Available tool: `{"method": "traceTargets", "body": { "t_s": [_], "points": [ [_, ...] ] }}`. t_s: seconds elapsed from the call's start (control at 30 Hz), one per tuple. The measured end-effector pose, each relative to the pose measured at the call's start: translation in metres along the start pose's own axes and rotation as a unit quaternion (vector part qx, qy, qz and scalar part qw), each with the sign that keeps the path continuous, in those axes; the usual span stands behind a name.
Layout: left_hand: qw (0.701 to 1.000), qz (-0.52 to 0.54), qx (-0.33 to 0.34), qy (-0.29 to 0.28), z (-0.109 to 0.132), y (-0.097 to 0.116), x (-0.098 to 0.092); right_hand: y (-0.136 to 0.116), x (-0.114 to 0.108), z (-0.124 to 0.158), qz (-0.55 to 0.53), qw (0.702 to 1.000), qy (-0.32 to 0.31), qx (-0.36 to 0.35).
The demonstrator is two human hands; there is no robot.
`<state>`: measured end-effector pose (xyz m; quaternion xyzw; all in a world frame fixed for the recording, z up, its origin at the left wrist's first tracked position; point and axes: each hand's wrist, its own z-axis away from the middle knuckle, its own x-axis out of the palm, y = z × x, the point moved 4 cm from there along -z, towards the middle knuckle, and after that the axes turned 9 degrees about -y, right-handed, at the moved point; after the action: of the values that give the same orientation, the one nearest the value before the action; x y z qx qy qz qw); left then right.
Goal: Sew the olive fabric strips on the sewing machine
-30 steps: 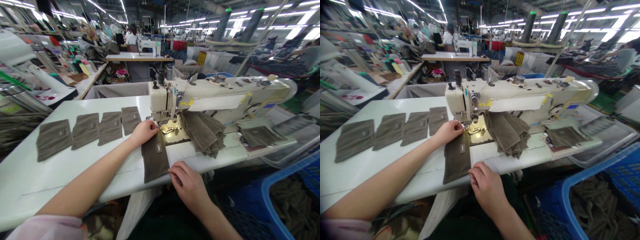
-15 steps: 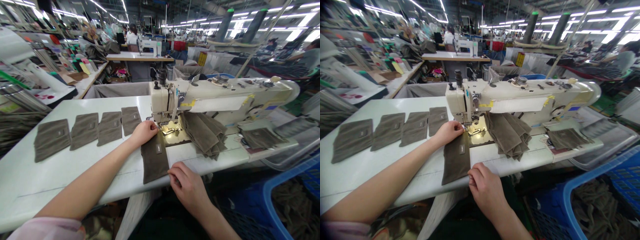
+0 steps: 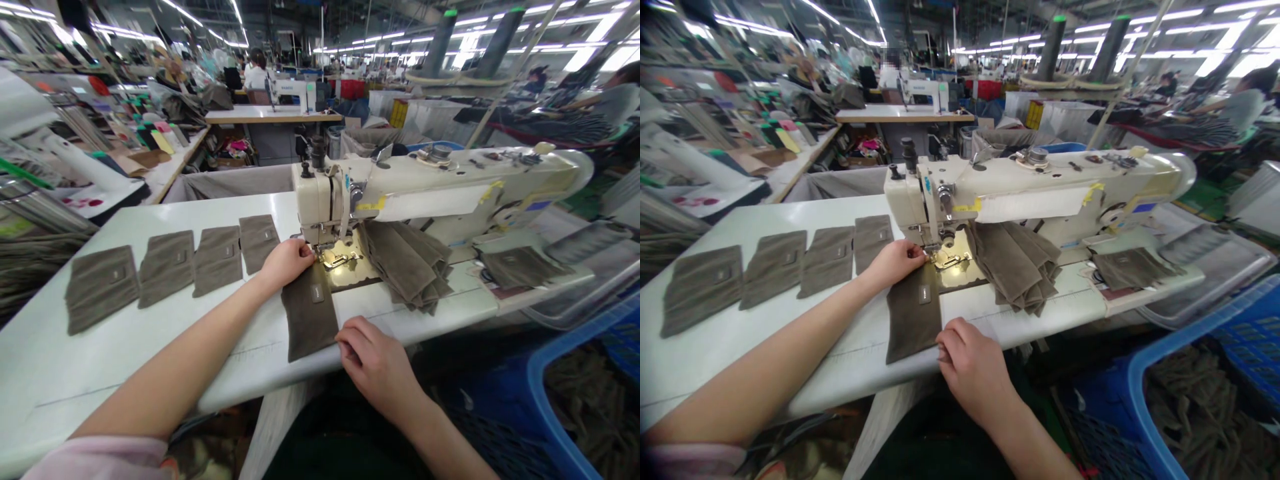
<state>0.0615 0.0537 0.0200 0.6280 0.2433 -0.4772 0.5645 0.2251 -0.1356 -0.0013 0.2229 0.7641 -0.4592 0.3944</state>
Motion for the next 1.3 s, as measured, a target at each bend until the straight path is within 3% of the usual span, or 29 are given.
{"method": "traceTargets", "body": {
  "t_s": [0.27,0.37,0.47,0.5,0.57,0.63,0.77,0.9,1.3],
  "points": [
    [0.999,-0.026,-0.010,-0.027,-0.006,-0.003,-0.001,0.000,-0.001,-0.002,0.002,1.000,-0.009,0.009],
    [0.996,-0.089,0.012,0.017,0.006,0.006,-0.007,-0.001,-0.002,0.000,0.008,1.000,-0.011,0.008],
    [0.967,-0.217,0.058,0.123,0.043,0.026,-0.013,-0.001,-0.003,0.003,0.022,1.000,-0.011,0.004],
    [0.957,-0.242,0.086,0.133,0.060,0.033,-0.011,-0.001,-0.003,0.005,0.027,1.000,-0.013,0.002],
    [0.953,-0.227,0.178,0.092,0.095,0.045,0.002,-0.001,-0.004,0.007,0.035,0.999,-0.023,-0.001],
    [0.941,-0.180,0.288,0.013,0.130,0.052,0.022,-0.001,-0.004,0.008,0.041,0.999,-0.035,-0.003],
    [0.911,-0.212,0.354,0.027,0.170,0.049,0.048,0.000,-0.005,0.005,0.043,0.998,-0.039,-0.003],
    [0.903,-0.231,0.360,0.046,0.169,0.042,0.054,0.001,-0.006,0.001,0.041,0.998,-0.037,0.000],
    [0.899,-0.237,0.366,0.038,0.147,0.042,0.042,0.008,-0.004,-0.019,0.061,0.996,-0.060,0.031]
  ]
}}
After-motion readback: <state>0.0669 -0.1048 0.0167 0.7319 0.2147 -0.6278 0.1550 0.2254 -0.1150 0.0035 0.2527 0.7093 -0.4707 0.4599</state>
